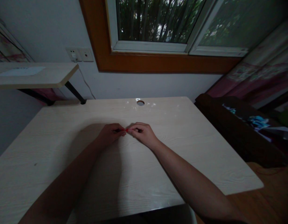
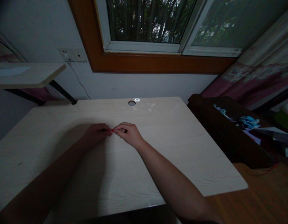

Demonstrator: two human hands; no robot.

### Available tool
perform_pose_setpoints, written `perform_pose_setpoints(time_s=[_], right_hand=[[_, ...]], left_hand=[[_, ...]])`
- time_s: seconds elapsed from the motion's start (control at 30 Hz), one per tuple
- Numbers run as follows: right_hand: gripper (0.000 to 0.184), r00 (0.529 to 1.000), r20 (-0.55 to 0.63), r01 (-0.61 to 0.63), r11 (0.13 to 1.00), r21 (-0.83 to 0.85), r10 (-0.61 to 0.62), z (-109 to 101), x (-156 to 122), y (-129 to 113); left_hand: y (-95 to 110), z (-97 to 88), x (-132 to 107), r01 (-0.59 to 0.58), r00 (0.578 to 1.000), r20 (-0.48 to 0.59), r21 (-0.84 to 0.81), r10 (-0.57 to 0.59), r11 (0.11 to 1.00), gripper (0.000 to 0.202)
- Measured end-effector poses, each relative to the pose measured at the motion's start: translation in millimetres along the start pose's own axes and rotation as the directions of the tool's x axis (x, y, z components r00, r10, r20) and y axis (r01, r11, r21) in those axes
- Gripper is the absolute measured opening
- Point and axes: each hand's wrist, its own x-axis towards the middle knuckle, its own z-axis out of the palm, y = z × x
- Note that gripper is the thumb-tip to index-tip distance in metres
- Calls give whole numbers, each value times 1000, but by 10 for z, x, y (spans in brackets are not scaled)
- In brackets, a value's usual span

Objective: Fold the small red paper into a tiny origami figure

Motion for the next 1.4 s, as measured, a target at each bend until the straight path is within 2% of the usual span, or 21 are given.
perform_pose_setpoints(time_s=[0.43,0.7,0.9,1.2,1.4], right_hand=[[24,1000,-25,0,1000,-10,0,12,1,13],[21,1000,-9,12,1000,18,-12,14,-2,12],[18,1000,3,22,1000,-20,-22,27,0,26],[13,998,-21,61,997,-39,-61,26,-7,19],[9,996,-38,81,995,-56,-83,47,-21,40]], left_hand=[[-72,26,-3,-61,998,-16,-30,61,998,22],[-36,5,-12,-16,999,-45,-4,16,1000,20],[-27,-2,-8,3,998,-66,-37,-6,999,19],[-66,9,2,-4,999,-34,8,4,1000,21],[-50,5,-4,11,1000,-17,-21,-12,1000,20]])
